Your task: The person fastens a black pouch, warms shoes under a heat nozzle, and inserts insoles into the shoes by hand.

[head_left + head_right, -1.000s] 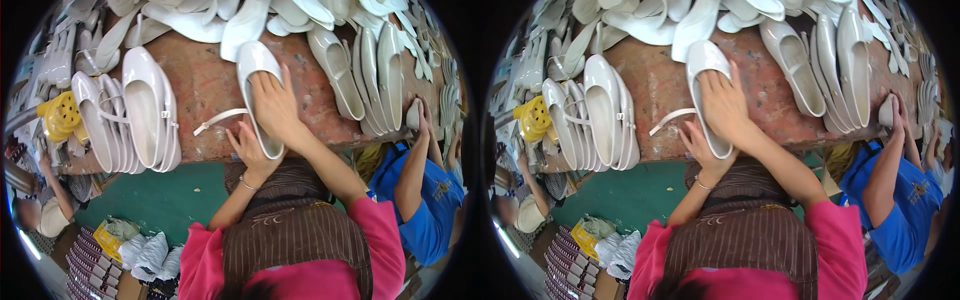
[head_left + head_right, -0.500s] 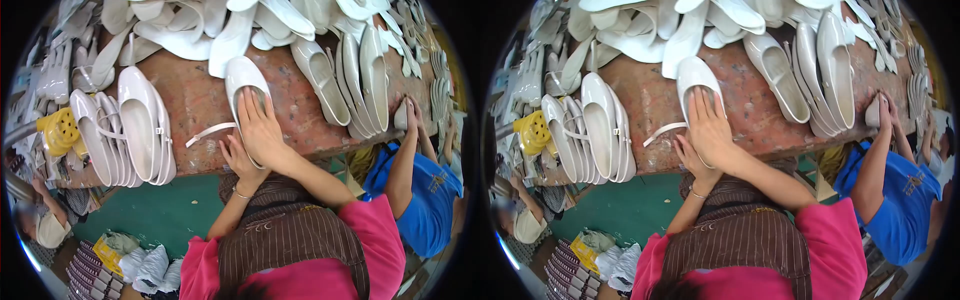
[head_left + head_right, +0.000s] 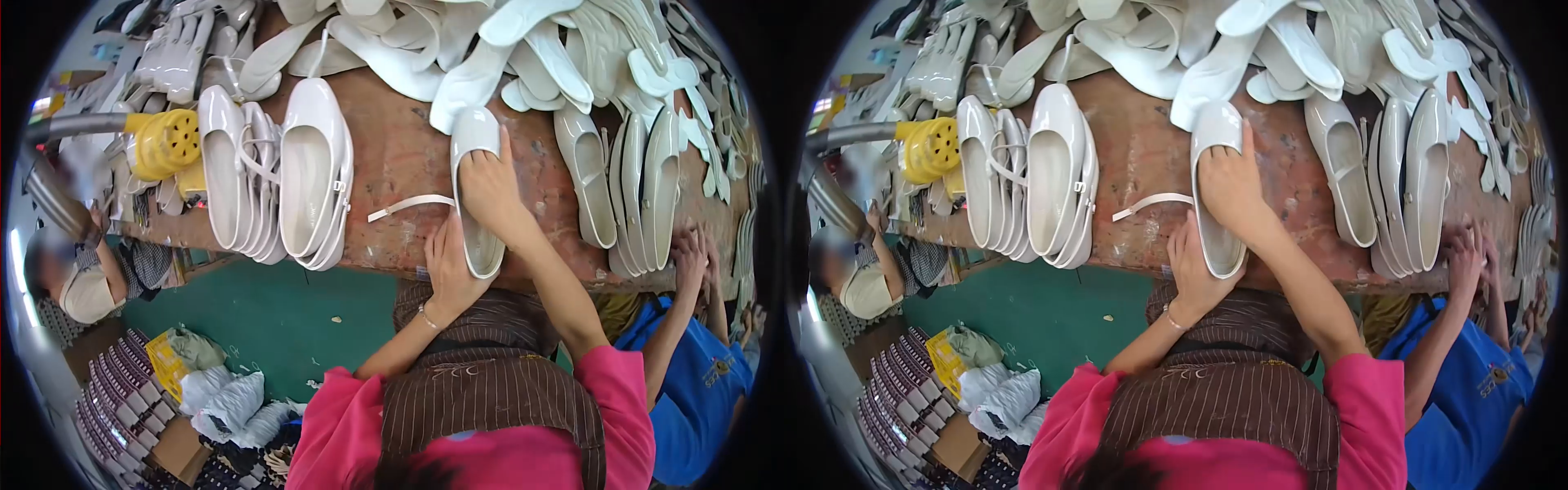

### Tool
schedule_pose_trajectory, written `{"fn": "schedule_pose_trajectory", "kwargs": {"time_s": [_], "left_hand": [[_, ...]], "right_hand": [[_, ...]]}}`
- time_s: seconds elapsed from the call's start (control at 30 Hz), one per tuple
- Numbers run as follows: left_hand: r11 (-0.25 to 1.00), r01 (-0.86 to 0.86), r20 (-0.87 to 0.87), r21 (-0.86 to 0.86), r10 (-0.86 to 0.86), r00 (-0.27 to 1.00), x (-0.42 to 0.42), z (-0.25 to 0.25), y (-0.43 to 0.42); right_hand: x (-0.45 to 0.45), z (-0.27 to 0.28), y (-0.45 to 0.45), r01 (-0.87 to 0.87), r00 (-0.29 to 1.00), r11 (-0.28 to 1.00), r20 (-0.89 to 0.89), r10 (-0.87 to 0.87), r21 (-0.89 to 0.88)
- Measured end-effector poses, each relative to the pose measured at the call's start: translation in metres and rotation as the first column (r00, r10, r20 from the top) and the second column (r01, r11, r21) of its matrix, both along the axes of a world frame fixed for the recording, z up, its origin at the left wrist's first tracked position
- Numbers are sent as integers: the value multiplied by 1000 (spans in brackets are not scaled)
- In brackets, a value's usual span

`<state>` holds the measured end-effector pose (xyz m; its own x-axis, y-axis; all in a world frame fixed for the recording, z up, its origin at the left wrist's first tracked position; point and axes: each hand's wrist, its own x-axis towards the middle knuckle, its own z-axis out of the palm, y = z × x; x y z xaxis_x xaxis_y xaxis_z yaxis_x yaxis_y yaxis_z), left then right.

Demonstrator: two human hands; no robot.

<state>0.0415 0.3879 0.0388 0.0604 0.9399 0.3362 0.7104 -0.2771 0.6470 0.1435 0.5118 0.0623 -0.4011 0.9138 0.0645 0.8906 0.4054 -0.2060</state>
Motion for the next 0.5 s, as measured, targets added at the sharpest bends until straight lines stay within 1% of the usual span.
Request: {"fn": "schedule_pose_trajectory", "kwargs": {"time_s": [0.03, 0.07, 0.1, 0.13, 0.17, 0.2, 0.23, 0.27, 0.3, 0.37, 0.43, 0.47, 0.5], "left_hand": [[995, 16, 46, -99, -12, 999, -7, 12, 0], [981, 49, 167, -190, -17, 986, -20, 26, 6], [955, 94, 286, -282, -10, 958, -38, 41, 9], [920, 146, 401, -364, 13, 916, -59, 59, 13], [935, 134, 508, -327, 54, 860, -82, 81, 21], [950, 116, 606, -290, 89, 790, -106, 103, 29], [976, 76, 523, -205, 44, 851, -129, 122, 35], [992, 48, 426, -116, 6, 904, -146, 134, 40], [997, -29, 326, -68, 50, 944, -157, 137, 49], [983, -172, 128, 67, 163, 978, -171, 141, 67], [979, -186, 99, -88, 194, 976, -186, 127, 74], [970, -194, 90, -149, 209, 974, -195, 114, 82], [971, -177, 53, -162, 187, 981, -202, 96, 76]], "right_hand": [[11, 7, -6, -47, 981, 999, -187, 45, -9], [26, 23, -16, -119, 923, 985, -380, 62, -128], [42, 43, -30, -213, 828, 947, -559, 45, -239], [61, 64, -39, -120, 868, 981, -497, 28, -155], [78, 79, -47, -34, 900, 998, -436, 6, -55], [91, 83, -62, 210, 863, 976, -458, -211, -54], [113, 74, -76, 367, 904, 927, -263, -336, 79], [130, 66, -88, 488, 851, 871, -254, -459, 61], [141, 60, -100, 562, 800, 827, -242, -548, -17], [162, 43, -121, 512, 854, 857, -70, -516, -61], [153, 50, -122, 354, 935, 929, -3, -356, 109], [157, 53, -122, 365, 928, 931, -66, -366, -21], [162, 58, -119, 357, 918, 922, -124, -375, -150]]}}
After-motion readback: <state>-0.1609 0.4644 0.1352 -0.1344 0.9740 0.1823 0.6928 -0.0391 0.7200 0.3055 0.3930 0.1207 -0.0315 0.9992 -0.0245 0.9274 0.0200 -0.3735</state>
